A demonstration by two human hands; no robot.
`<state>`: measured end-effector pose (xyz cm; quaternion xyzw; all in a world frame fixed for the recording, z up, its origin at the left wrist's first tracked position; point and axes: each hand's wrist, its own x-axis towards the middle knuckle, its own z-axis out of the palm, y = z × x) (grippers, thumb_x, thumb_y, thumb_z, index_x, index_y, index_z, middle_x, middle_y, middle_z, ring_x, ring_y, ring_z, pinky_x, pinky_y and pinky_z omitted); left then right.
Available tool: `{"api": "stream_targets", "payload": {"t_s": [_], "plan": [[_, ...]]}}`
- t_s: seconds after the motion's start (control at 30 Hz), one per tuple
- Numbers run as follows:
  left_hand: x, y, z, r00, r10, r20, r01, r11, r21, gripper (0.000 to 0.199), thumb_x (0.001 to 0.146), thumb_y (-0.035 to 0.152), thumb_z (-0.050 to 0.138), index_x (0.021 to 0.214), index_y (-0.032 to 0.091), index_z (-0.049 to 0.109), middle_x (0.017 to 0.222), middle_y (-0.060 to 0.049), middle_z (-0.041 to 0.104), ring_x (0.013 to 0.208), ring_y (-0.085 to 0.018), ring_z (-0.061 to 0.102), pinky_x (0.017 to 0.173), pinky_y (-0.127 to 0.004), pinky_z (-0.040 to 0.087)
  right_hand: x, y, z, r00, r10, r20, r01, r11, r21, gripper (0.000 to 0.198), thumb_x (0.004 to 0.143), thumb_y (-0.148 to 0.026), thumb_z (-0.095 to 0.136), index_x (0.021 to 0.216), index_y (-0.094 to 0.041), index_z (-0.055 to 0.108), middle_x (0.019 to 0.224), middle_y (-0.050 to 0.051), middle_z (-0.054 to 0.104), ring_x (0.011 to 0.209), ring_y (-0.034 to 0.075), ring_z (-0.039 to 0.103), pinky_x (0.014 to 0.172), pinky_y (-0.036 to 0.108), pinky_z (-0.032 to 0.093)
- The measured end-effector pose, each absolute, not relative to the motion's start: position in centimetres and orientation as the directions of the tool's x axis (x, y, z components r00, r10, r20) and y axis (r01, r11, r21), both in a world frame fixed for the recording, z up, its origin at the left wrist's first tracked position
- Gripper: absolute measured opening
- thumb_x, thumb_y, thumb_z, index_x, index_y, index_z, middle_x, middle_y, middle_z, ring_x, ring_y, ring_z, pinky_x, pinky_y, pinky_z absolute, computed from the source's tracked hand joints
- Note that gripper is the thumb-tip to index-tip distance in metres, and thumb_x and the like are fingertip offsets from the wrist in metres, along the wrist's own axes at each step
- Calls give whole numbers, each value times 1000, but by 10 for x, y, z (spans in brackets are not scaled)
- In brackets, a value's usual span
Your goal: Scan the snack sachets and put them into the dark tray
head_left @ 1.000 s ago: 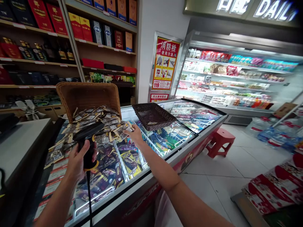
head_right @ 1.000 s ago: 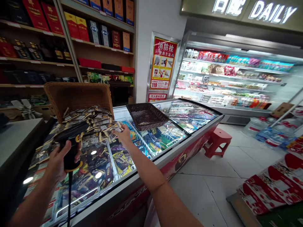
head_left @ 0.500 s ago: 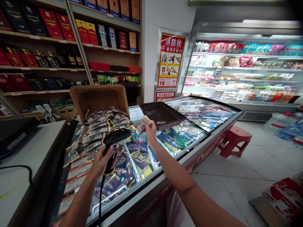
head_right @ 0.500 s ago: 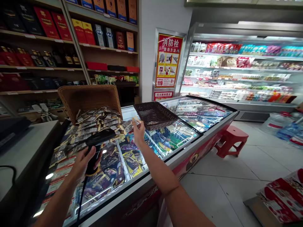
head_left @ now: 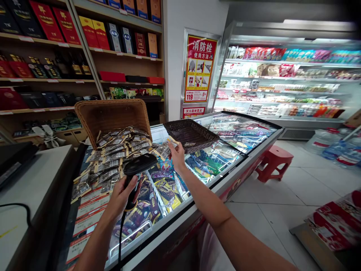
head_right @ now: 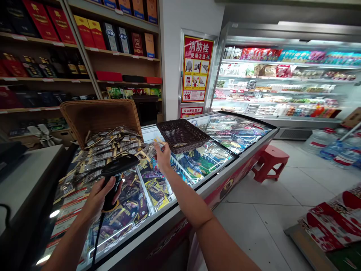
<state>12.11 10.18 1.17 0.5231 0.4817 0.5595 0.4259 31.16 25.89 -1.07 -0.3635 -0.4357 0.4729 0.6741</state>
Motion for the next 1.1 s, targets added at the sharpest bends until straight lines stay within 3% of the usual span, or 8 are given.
{"api": "stream_targets", "payload": {"t_s": [0.1,0.2,0.33,0.47,0.57,0.73,0.9,1.1], "plan": [[120,104,12,-137,979,151,-21,-155,988,51,80,68,76,78,20,59,62,1,58,41,-9,44,38,-23,34,310,265,-13,182,964,192,-326,244,-913,50,77,-68,75,96,-27,54,60,-11,40,41,10,43,41,26,34],[115,108,13,-213,969,124,-89,-145,985,52,75,67,82,82,20,61,67,1,62,43,-10,48,38,-23,37,315,278,-15,207,971,121,-380,194,-904,46,80,-62,75,100,-26,53,60,-10,48,46,14,54,45,28,44],[103,114,19,-297,947,124,-181,-183,966,57,67,66,88,93,20,66,68,2,64,42,-10,50,36,-22,38,336,299,-11,407,910,84,-569,324,-756,33,91,-43,69,108,-27,45,83,-4,68,72,17,74,75,34,65],[95,116,29,-372,919,132,-255,-238,937,66,58,67,93,93,18,64,66,4,63,41,-9,49,35,-22,38,354,316,-8,547,836,46,-641,454,-620,31,92,-28,65,114,-25,43,113,4,72,109,14,75,107,36,58],[90,114,35,-420,896,142,-286,-279,917,70,54,66,95,91,17,63,64,5,62,41,-9,50,35,-21,38,350,319,-18,478,876,61,-633,392,-667,39,88,-25,68,120,-24,46,117,6,72,111,15,75,110,39,55],[74,113,35,-499,842,204,-263,-371,891,68,58,65,94,91,15,63,63,4,63,40,-9,52,34,-22,38,322,306,-43,291,910,295,-205,360,-910,29,86,-34,69,110,-22,60,102,3,73,88,17,74,95,37,59],[62,115,31,-583,779,232,-259,-449,855,59,65,61,92,89,17,61,60,4,63,39,-9,53,35,-22,38,281,300,-46,54,969,242,333,211,-919,35,83,-53,73,69,-23,63,73,5,67,85,26,70,81,35,55],[70,116,29,-549,809,210,-308,-430,848,62,60,63,93,86,17,61,61,5,62,39,-8,51,35,-22,38,233,305,-32,57,969,241,388,201,-899,33,81,-49,76,63,-25,63,62,4,61,84,26,67,71,30,49]]}}
